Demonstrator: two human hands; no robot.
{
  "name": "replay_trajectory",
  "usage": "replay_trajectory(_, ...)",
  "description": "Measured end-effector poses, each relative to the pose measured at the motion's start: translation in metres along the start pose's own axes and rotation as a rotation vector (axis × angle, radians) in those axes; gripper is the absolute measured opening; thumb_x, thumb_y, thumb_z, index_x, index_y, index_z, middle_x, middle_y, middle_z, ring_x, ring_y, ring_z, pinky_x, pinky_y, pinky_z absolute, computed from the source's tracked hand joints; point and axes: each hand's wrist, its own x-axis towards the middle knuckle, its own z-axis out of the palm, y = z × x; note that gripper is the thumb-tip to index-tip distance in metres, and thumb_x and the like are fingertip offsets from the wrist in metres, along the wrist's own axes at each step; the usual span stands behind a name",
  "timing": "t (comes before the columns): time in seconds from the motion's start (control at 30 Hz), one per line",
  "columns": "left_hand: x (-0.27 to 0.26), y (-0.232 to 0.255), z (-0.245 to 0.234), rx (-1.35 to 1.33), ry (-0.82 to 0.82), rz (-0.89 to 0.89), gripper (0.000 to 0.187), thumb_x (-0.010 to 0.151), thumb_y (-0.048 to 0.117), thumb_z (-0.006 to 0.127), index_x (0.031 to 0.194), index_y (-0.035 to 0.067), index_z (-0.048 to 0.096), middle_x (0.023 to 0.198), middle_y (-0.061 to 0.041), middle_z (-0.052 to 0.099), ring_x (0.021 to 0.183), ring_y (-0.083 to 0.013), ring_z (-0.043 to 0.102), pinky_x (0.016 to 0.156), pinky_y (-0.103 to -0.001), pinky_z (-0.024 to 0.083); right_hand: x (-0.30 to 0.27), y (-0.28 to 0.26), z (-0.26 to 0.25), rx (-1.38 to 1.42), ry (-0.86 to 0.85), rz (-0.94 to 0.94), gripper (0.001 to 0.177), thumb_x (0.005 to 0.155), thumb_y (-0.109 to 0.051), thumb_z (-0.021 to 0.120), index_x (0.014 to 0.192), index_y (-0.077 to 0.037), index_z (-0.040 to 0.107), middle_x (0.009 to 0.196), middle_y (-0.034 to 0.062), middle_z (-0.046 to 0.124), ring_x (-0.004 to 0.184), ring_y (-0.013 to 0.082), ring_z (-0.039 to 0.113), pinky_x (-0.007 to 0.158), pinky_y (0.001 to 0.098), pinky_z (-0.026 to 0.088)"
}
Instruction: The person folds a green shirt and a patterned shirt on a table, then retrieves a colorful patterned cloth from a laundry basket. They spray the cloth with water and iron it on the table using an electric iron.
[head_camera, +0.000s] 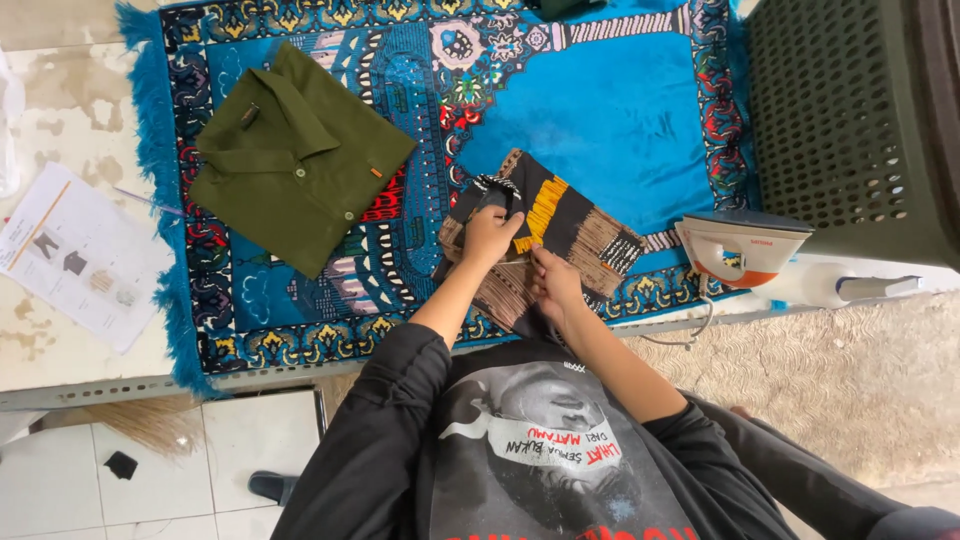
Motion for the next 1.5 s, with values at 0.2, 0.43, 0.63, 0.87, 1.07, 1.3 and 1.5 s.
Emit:
replay_trajectory(0.2,0.069,-0.049,0.037,0.107,0.071,-0.001,0.046,0.091,0.042,0.069,0.117,0.005,0.074,0.108,-0.014,0.076,0.106,-0.0295,0.073,0.080,-0.039,0.063,-0.001,0.000,0.001,0.013,-0.021,-0.008,0.039,0.092,-0.024,0.080,0.069,-0.016,0.049,0.051,-0.0059,0.035,0.037,0.0031,0.032,0.037,0.0171,0.023)
replay_trajectory(0.43,0.077,-0.072,0.054,-0.188,0.161,-0.106,0.031,0.088,0.036,0.070,0.099,0.008,0.078,0.070,-0.009,0.072,0.052,-0.0213,0.070,0.046,-0.030,0.058,0.009,0.006,-0.006,-0.017,-0.037,-0.018,0.033,0.095,-0.026,0.076,0.075,-0.015,0.053,0.053,-0.0059,0.036,0.037,0.0040,0.033,0.037,0.0165,0.025)
replay_trajectory(0.63,-0.053,0.047,-0.023,-0.486,-0.128,-0.284,0.078,0.082,0.025,0.083,0.137,-0.017,0.047,0.126,-0.037,0.057,0.113,-0.0414,0.066,0.087,-0.043,0.061,0.020,0.016,-0.012,-0.054,-0.025,-0.038,0.029,0.094,-0.029,0.078,0.081,-0.014,0.058,0.054,-0.0056,0.037,0.037,0.0038,0.034,0.035,0.0165,0.027)
replay_trajectory(0.87,-0.062,0.001,-0.019,-0.155,-0.165,0.074,0.063,0.082,0.006,0.072,0.140,-0.003,0.049,0.102,-0.024,0.073,0.082,-0.0284,0.077,0.071,-0.033,0.066,0.023,0.020,-0.015,-0.051,-0.001,-0.035,0.025,0.093,-0.029,0.080,0.086,-0.012,0.062,0.055,-0.0049,0.039,0.038,0.0043,0.034,0.037,0.0170,0.027)
replay_trajectory(1.07,-0.062,-0.019,0.001,0.036,0.081,0.299,0.026,0.087,0.015,0.073,0.112,0.018,0.078,0.096,-0.015,0.078,0.086,-0.0257,0.076,0.069,-0.033,0.063,0.029,0.024,-0.016,-0.050,0.003,-0.042,0.025,0.093,-0.028,0.080,0.087,-0.012,0.063,0.056,-0.0044,0.040,0.039,0.0050,0.035,0.037,0.0167,0.028)
replay_trajectory(1.3,-0.067,-0.024,0.009,-0.106,0.218,0.179,0.020,0.085,0.022,0.074,0.100,0.009,0.077,0.086,-0.009,0.078,0.077,-0.0210,0.076,0.065,-0.031,0.063,0.027,0.023,-0.016,-0.054,0.023,-0.056,0.022,0.095,-0.029,0.077,0.090,-0.011,0.065,0.055,-0.0025,0.040,0.040,0.0075,0.037,0.038,0.0185,0.028)
replay_trajectory(1.5,-0.071,-0.001,0.011,-0.522,-0.089,-0.111,0.055,0.090,0.014,0.071,0.131,-0.018,0.053,0.106,-0.036,0.070,0.087,-0.0393,0.075,0.073,-0.042,0.064,0.035,0.031,-0.017,-0.072,-0.004,-0.054,0.021,0.094,-0.031,0.078,0.093,-0.013,0.068,0.055,-0.0045,0.042,0.041,0.0056,0.040,0.037,0.0169,0.030)
